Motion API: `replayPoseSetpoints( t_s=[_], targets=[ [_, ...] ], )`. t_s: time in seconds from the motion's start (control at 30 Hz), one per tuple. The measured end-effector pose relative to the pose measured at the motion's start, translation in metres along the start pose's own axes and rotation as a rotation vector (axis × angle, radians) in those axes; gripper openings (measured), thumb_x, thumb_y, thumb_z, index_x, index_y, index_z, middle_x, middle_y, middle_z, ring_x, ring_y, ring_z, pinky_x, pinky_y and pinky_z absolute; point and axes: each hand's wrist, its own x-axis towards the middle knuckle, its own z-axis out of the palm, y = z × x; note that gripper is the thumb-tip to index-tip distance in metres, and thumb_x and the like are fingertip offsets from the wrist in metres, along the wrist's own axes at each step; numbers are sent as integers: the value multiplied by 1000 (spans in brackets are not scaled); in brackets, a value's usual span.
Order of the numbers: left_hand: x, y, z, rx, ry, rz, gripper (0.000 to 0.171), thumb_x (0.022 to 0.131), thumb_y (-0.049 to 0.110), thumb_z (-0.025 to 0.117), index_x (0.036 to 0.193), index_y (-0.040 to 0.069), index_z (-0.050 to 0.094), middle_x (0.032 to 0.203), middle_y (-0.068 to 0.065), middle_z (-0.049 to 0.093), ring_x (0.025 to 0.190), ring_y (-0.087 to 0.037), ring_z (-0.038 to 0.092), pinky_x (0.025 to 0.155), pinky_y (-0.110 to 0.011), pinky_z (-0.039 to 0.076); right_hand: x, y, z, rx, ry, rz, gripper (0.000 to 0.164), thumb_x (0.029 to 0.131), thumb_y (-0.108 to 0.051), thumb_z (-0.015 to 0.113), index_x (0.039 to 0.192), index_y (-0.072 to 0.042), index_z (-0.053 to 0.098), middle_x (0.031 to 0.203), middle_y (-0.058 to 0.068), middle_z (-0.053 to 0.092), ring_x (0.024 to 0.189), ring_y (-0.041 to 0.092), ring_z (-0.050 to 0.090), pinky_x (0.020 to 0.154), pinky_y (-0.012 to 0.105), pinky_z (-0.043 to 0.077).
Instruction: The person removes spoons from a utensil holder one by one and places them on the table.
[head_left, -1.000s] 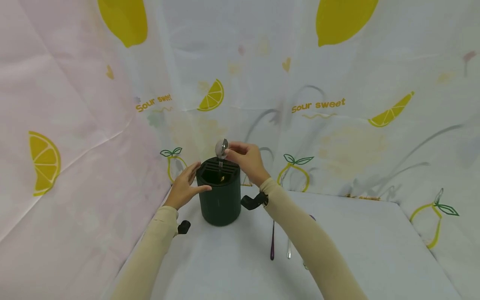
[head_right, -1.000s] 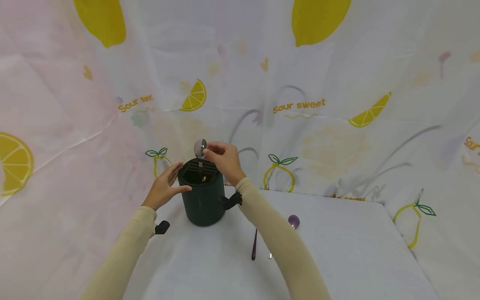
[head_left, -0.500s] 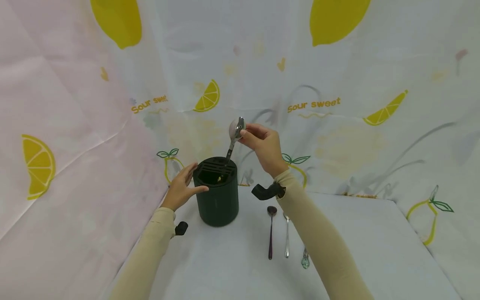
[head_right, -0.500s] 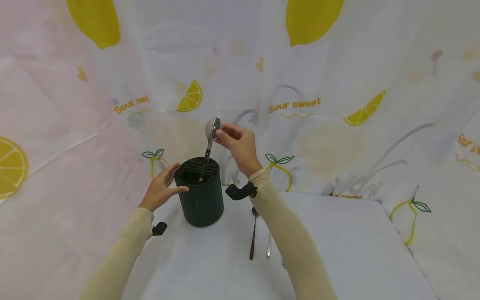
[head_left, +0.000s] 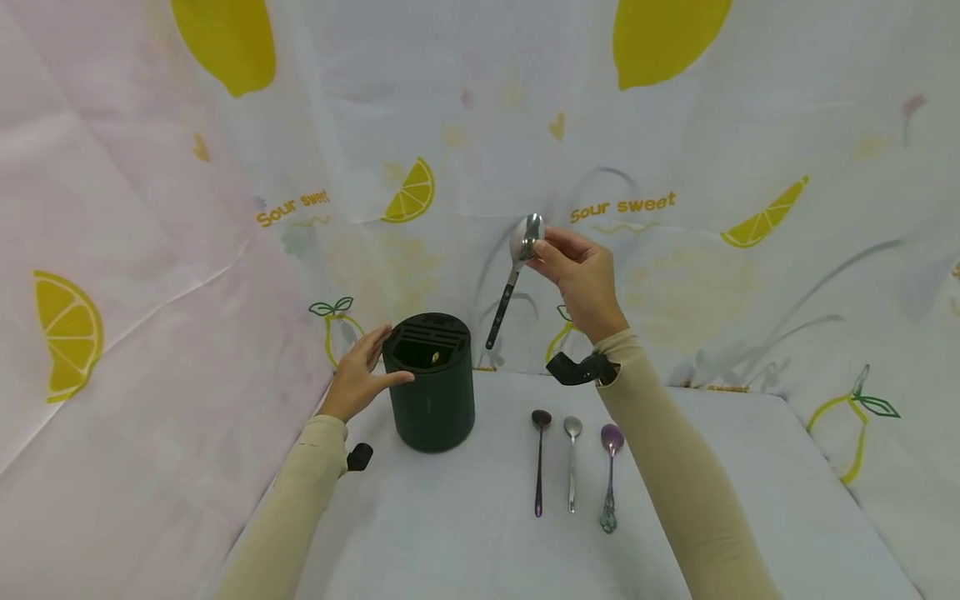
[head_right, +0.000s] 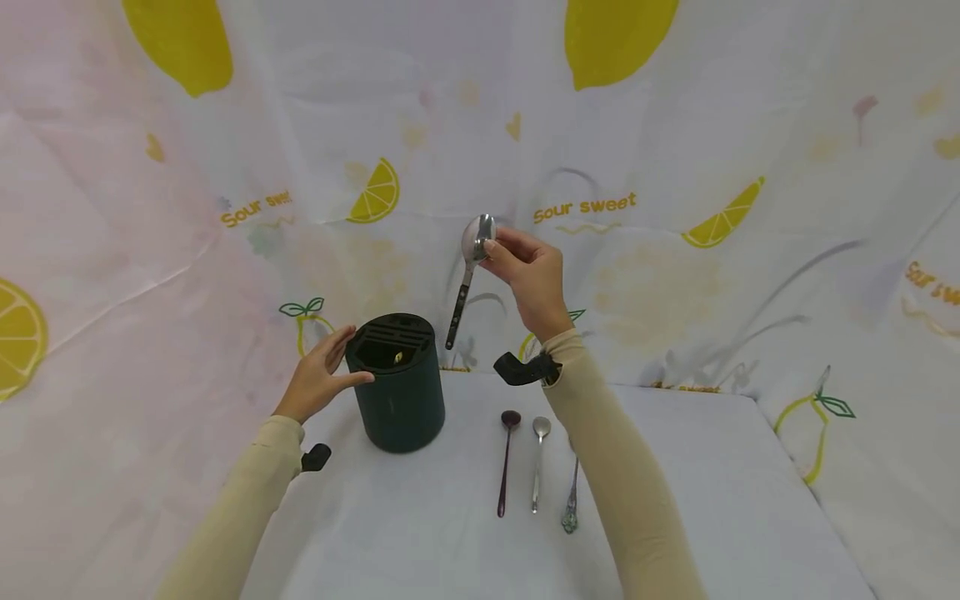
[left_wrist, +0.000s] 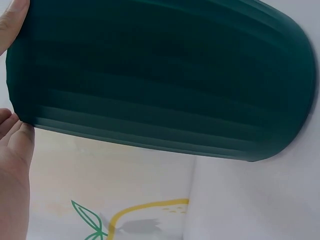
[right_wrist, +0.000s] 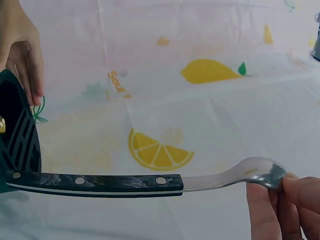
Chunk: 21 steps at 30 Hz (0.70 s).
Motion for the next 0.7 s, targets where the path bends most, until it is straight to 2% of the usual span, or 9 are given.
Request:
replayPoseSetpoints(
  t_s=[0.27,0.47,0.7],
  targets=[
    [0,1,0,-8,5,1,101,74,42,83,155,18,27,157,1,29,144,-16,26,116,-31,30,-3,-2,-34,-26,42,29,31,87,7,68,116,15,61,103,17,67,95,25,68,89,39,57],
    [0,2,0,3,1,1,100,74,42,82,155,21,27,157,1,29,144,-15,26,116,-30,30,-9,-3,-58,-46,98,22,30,86,9,68,114,17,62,101,17,68,91,25,69,85,38,59],
    [-2,5,2,3,8,-3,100,74,41,83,155,21,28,156,1,30,144,-15,26,116,-29,31,-17,2,-86,-13,137,33,29,86,10,68,113,18,62,100,17,69,91,24,69,86,38,58]
  ],
)
